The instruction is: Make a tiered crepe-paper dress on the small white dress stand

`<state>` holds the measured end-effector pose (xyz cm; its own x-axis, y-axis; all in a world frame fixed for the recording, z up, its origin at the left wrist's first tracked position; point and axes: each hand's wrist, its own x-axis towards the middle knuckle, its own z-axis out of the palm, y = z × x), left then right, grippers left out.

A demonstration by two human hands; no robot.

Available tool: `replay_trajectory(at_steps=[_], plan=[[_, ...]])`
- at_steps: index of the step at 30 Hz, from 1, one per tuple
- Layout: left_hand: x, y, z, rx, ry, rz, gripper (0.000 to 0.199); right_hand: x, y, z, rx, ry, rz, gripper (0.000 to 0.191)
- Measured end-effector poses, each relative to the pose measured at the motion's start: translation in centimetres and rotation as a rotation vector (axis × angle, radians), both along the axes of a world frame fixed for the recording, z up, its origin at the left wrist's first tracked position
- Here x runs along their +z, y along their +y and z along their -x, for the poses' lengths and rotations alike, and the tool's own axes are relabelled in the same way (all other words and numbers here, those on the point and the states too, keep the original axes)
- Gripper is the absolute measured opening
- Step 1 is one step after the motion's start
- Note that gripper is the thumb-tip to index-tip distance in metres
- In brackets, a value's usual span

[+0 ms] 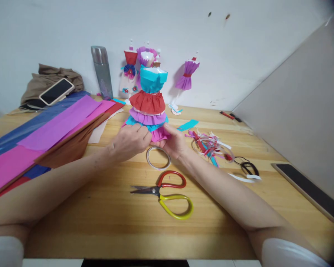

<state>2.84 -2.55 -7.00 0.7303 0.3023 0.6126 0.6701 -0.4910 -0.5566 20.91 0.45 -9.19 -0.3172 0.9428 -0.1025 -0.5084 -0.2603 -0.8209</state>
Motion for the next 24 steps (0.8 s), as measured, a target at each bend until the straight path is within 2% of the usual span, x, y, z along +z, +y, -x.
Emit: replay_trajectory(at_steps=[3, 8, 11, 16, 24], plan=[[-0.27, -0.04, -0.19, -0.031, -0.013, -0.120, 0.031, 0.14, -0.29, -0.13, -0.027, -0.086, 0.009, 0.021], [-0.45, -0.55, -0.52, -0.031, 0.007, -0.179, 0.028, 0.58, -0.59, -0.04, -0.076, -0.159, -0.039, 0.032], [-0.58, -0.72, -0.54, -0.020, 0.018, -0.179, 0.027, 0.86, -0.46, 0.12, -0.125, -0.186, -0.055, 0.031], [-0.91, -0.53, -0.45, -0.053, -0.019, -0.155, 0.030, 0.88, 0.00, 0.10, -0.174, -0.236, -0.077, 0.018], [-1.04, -0.49, -0.32, -0.062, -0.032, -0.128, 0.031, 0.70, 0.28, 0.08, -0.179, -0.234, -0.118, 0.022]])
